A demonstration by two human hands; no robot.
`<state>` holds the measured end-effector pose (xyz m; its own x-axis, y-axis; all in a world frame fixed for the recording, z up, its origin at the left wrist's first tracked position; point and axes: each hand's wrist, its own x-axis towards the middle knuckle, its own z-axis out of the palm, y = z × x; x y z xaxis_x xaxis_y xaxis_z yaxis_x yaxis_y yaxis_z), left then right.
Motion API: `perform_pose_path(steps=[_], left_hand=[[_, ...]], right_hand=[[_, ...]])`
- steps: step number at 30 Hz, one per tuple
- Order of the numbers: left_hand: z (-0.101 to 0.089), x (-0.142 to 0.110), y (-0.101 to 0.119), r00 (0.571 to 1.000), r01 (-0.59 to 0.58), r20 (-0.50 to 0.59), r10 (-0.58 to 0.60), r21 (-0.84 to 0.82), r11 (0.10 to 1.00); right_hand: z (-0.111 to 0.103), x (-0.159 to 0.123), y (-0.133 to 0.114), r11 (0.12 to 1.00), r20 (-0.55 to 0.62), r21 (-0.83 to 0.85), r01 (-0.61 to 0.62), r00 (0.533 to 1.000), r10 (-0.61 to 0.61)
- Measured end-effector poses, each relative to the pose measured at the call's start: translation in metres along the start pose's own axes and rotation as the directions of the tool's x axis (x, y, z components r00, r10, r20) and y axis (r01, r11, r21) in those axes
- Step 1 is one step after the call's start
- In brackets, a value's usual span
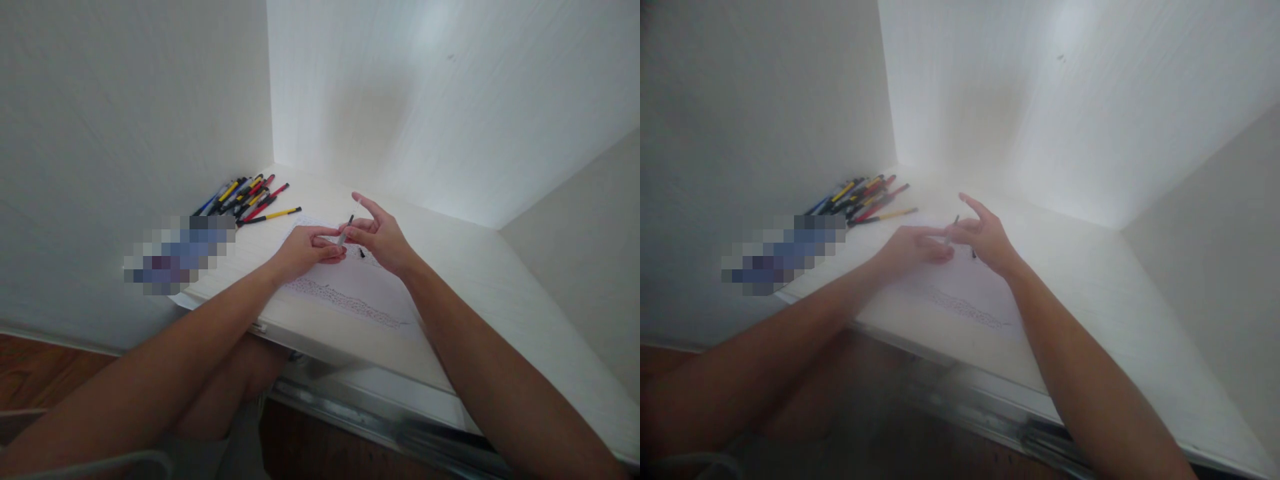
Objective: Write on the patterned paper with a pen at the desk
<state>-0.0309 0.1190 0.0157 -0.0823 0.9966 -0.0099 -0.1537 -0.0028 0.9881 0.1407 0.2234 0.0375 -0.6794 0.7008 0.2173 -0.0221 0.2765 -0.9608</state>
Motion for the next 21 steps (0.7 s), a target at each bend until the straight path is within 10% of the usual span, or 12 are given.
perform_pose_path(steps=[9,14,21], left_hand=[[0.000,0.003,-0.001,0.999,-0.048,-0.014,0.048,-0.005,0.999],[0.004,0.001,0.005,0.994,-0.024,-0.105,0.021,-0.029,0.999],[0.003,0.005,-0.001,0.993,-0.036,-0.112,0.032,-0.036,0.999]], right_hand=[[0.003,0.003,0.004,0.988,-0.042,-0.134,0.080,0.995,-0.086],[-0.025,0.012,0.013,0.890,-0.315,-0.454,-0.038,0.942,-0.120],[-0.042,0.005,0.004,0.618,0.041,-0.784,-0.062,0.988,0.151]])
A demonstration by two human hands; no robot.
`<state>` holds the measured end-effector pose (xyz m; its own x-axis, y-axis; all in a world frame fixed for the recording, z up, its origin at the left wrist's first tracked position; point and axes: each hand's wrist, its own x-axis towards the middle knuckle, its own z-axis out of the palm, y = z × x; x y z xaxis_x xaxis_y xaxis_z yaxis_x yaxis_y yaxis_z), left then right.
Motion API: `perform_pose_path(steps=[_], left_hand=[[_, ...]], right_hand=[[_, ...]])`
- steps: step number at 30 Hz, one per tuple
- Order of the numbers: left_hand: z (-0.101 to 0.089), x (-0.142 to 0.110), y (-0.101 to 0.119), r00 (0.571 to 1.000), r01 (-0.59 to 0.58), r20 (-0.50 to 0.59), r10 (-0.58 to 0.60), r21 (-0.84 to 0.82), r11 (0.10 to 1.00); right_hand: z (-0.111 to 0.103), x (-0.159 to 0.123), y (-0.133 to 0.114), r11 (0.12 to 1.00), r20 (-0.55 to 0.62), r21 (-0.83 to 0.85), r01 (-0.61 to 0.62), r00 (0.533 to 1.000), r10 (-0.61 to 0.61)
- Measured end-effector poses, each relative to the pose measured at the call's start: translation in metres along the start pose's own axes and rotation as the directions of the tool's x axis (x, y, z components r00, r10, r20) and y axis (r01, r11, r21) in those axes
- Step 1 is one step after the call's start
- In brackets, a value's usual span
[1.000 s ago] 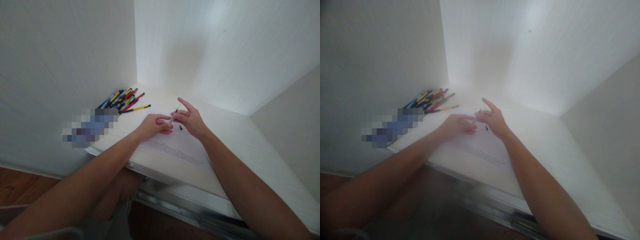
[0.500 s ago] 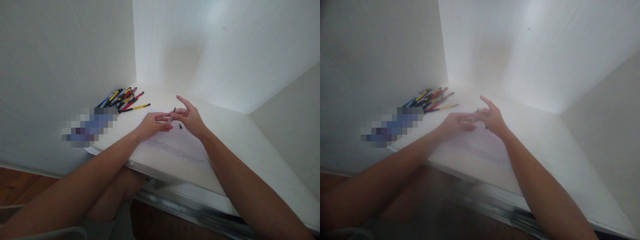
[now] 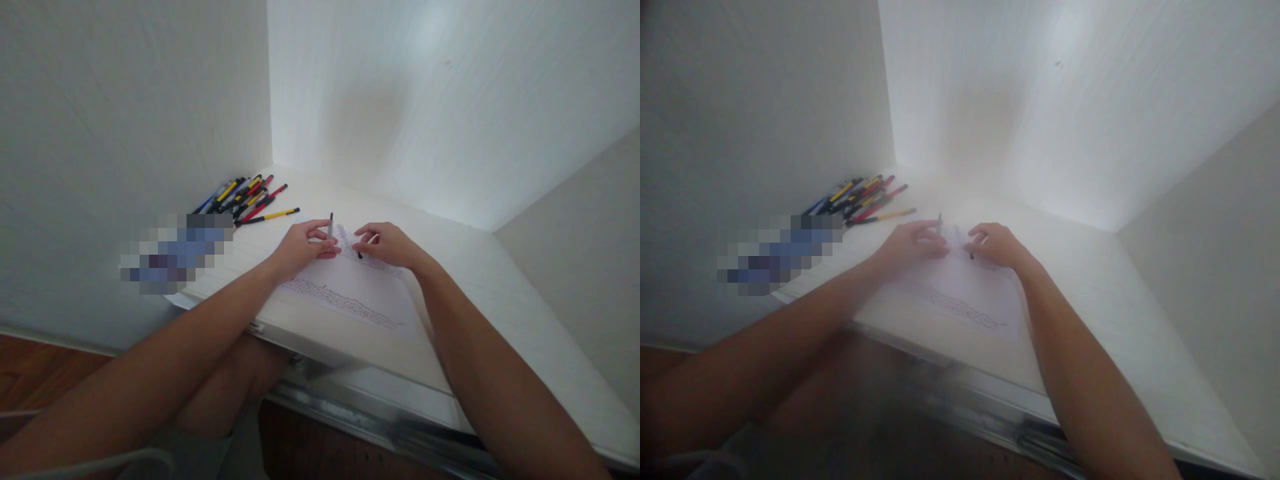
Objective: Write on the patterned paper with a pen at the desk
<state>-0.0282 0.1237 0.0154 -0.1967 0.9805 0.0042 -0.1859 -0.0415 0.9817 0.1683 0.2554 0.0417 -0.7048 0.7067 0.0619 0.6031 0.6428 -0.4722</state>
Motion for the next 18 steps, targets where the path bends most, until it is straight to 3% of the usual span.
perform_pose_path(steps=[6,12,18], left_hand=[[-0.0012,0.0021,-0.0016,1.000,0.014,0.010,-0.014,-0.015,1.000],[-0.0031,0.0035,-0.0047,0.999,0.012,0.046,-0.009,-0.081,0.997],[-0.0017,0.0046,-0.0063,1.000,0.022,0.006,-0.021,-0.147,0.989]], right_hand=[[-0.0026,-0.0046,-0.0057,0.998,0.194,-0.041,0.047,0.980,-0.039],[-0.0014,-0.0035,-0.0035,0.987,0.173,-0.119,0.110,0.981,-0.088],[0.0014,-0.0042,-0.0068,0.976,0.137,-0.175,0.129,0.985,-0.106]])
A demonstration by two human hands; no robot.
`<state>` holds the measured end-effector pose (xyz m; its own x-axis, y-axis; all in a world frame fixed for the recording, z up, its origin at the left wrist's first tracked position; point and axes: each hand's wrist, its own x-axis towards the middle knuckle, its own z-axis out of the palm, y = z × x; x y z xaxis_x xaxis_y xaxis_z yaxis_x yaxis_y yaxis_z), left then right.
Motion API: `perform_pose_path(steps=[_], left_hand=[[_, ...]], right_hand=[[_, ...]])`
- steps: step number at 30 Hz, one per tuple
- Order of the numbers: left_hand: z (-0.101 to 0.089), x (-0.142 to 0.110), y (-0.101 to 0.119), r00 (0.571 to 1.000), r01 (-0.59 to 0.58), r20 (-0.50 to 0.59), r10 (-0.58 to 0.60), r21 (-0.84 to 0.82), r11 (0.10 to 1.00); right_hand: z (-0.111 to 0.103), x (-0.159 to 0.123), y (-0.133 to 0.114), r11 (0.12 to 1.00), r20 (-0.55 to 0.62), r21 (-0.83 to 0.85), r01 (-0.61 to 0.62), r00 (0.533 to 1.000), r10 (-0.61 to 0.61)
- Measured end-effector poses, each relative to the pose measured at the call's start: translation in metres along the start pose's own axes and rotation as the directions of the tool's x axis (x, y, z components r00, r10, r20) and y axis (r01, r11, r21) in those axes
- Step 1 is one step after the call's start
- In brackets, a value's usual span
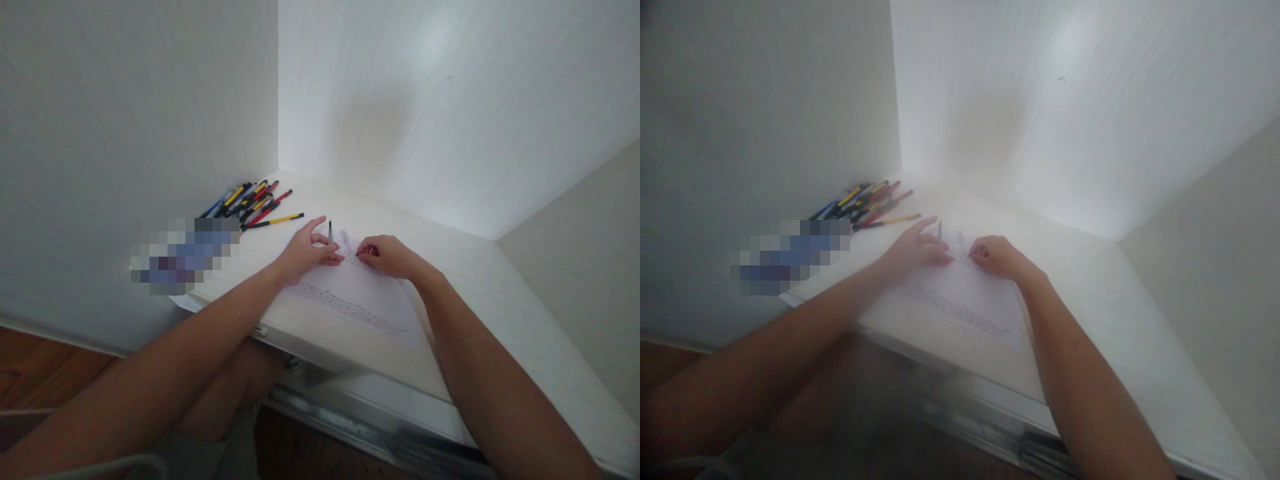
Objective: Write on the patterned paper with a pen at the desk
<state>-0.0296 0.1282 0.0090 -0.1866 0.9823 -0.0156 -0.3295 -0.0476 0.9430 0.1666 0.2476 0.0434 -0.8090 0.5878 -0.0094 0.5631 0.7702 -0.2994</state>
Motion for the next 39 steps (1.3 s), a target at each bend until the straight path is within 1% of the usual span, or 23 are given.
perform_pose_path(steps=[3,6,8,9,10,11,12,14,17,20,21,24,26,31,35,39], left_hand=[[0.002,-0.001,0.001,1.000,0.010,-0.020,-0.010,0.009,1.000],[0.004,0.003,0.007,0.995,0.093,-0.030,-0.092,0.046,0.995],[0.006,0.011,0.014,0.991,0.131,-0.030,-0.128,0.120,0.984],[0.008,0.018,0.017,0.993,0.118,-0.034,-0.113,0.185,0.976],[0.009,0.025,0.021,0.997,0.076,-0.039,-0.068,0.270,0.960],[0.011,0.035,0.024,0.999,0.017,-0.048,0.001,0.375,0.927],[0.013,0.044,0.027,0.996,-0.043,-0.049,0.077,0.484,0.874],[0.017,0.064,0.028,0.978,-0.119,-0.049,0.202,0.665,0.738],[0.019,0.089,0.021,0.965,-0.133,-0.033,0.259,0.791,0.597],[0.016,0.101,0.006,0.960,-0.167,0.050,0.276,0.892,0.420],[0.014,0.102,0.000,0.959,-0.195,0.094,0.268,0.904,0.381],[0.008,0.100,-0.010,0.948,-0.296,0.228,0.220,0.885,0.359],[0.005,0.096,-0.011,0.937,-0.340,0.281,0.207,0.870,0.356],[-0.001,0.089,-0.004,0.928,-0.362,0.302,0.218,0.871,0.333],[-0.006,0.086,0.000,0.913,-0.400,0.344,0.219,0.861,0.314],[-0.006,0.083,0.002,0.901,-0.432,0.377,0.215,0.829,0.355]], right_hand=[[0.002,0.000,-0.002,0.998,-0.030,-0.058,0.002,1.000,-0.004],[0.003,0.000,-0.003,0.996,-0.060,-0.090,0.001,0.998,-0.006],[0.004,0.000,-0.004,0.996,-0.072,-0.089,0.000,0.997,-0.006],[0.004,0.000,-0.005,0.996,-0.075,-0.089,0.001,0.997,-0.008],[0.004,0.000,-0.006,0.996,-0.076,-0.089,0.003,0.997,-0.009],[0.003,-0.001,-0.007,0.996,-0.075,-0.085,0.000,0.997,-0.006],[0.003,-0.001,-0.009,0.997,-0.076,-0.077,-0.006,0.997,0.000],[0.002,-0.002,-0.012,0.999,-0.078,-0.046,-0.021,0.997,0.017],[0.002,-0.001,-0.015,1.000,-0.087,-0.015,-0.024,0.996,0.022],[0.005,0.000,-0.015,1.000,-0.092,-0.011,-0.021,0.996,0.019],[0.006,0.000,-0.014,1.000,-0.093,-0.012,-0.021,0.995,0.019],[0.008,0.000,-0.012,1.000,-0.104,-0.018,-0.015,0.994,0.013],[0.009,0.000,-0.010,1.000,-0.108,-0.017,-0.018,0.994,0.016],[0.010,0.001,-0.005,0.997,-0.139,-0.050,-0.055,0.989,0.048],[0.011,0.004,0.004,0.992,-0.189,-0.069,-0.104,0.978,0.089],[0.013,0.006,0.011,0.988,-0.242,-0.004,-0.152,0.959,0.146]])
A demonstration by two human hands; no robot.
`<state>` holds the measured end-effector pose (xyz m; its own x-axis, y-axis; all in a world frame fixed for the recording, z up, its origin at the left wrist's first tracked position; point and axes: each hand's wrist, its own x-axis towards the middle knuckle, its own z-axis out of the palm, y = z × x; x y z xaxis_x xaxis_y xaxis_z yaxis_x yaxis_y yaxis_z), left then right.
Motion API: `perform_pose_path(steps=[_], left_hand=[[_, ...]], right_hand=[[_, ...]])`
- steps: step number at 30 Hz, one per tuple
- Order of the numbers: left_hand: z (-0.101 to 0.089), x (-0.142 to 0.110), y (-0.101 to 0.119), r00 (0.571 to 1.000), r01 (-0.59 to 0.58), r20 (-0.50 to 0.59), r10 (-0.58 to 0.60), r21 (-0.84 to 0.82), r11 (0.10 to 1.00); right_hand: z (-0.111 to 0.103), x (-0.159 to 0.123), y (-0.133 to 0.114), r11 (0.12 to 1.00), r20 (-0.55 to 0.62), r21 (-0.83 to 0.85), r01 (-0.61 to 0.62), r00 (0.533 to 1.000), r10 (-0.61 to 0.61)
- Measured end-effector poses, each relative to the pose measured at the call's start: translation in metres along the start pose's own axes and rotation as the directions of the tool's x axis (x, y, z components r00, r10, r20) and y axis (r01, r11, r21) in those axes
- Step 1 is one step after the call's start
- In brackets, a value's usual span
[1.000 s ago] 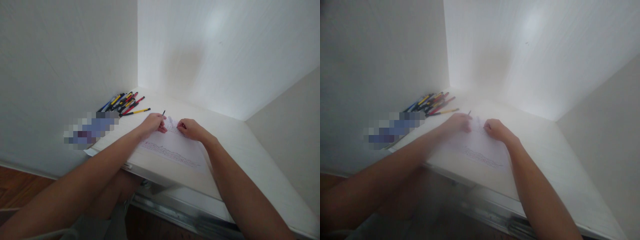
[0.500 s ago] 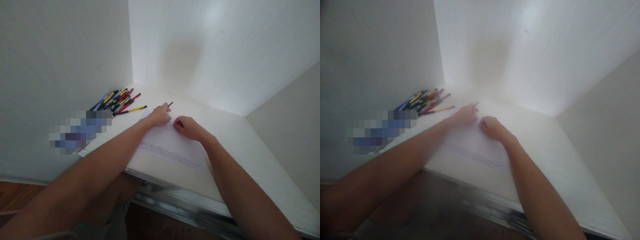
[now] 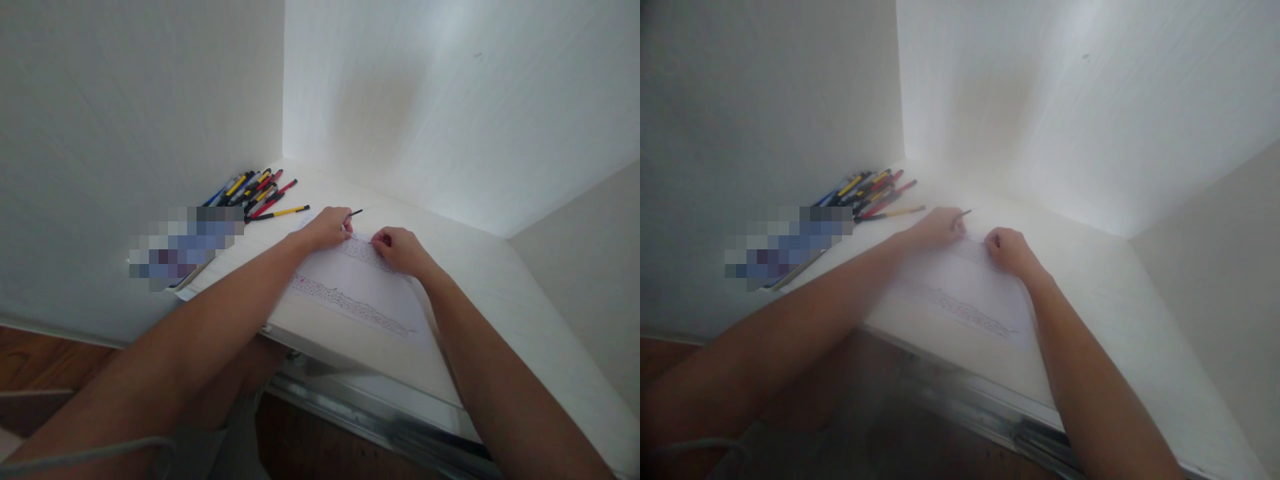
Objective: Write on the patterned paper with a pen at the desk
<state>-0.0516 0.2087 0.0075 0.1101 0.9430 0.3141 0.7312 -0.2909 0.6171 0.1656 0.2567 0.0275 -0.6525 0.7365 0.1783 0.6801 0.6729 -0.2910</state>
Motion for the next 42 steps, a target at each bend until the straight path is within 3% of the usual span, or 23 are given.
perform_pose_path(steps=[7,9,13,17,21,27,30,33,42], left_hand=[[0.004,-0.001,0.003,0.998,0.000,-0.060,-0.005,-0.088,0.996],[0.006,0.000,0.003,0.996,0.029,-0.082,-0.037,-0.098,0.995],[0.011,0.004,0.003,0.989,0.011,-0.145,-0.027,-0.112,0.994],[0.014,0.005,0.006,0.983,-0.057,-0.182,0.026,-0.169,0.984],[0.017,0.005,0.011,0.988,-0.068,-0.150,0.033,-0.234,0.970],[0.014,0.007,0.011,0.972,0.030,-0.217,-0.085,-0.246,0.969],[0.012,0.007,0.007,0.958,0.012,-0.277,-0.067,-0.198,0.980],[0.013,0.006,0.003,0.963,-0.027,-0.268,0.007,-0.071,0.997],[0.013,0.003,0.001,0.982,0.007,-0.189,0.015,0.118,0.993]], right_hand=[[0.011,0.006,0.018,0.931,-0.089,0.323,-0.168,0.974,0.207],[0.014,0.008,0.019,0.873,-0.156,0.465,-0.149,0.957,0.246],[0.014,0.007,0.007,0.710,-0.273,0.704,0.009,0.926,0.260],[0.009,0.004,-0.010,0.643,-0.240,0.766,0.023,0.937,0.253],[0.006,0.002,-0.017,0.676,-0.158,0.736,-0.028,0.965,0.211],[0.008,0.006,-0.006,0.693,-0.200,0.721,-0.023,0.950,0.239],[0.009,0.006,0.003,0.833,-0.300,0.553,0.029,0.939,0.167],[0.009,0.005,0.010,0.947,-0.364,0.316,0.052,0.929,0.070],[0.013,0.009,0.030,0.984,-0.471,0.111,0.139,0.879,-0.071]])
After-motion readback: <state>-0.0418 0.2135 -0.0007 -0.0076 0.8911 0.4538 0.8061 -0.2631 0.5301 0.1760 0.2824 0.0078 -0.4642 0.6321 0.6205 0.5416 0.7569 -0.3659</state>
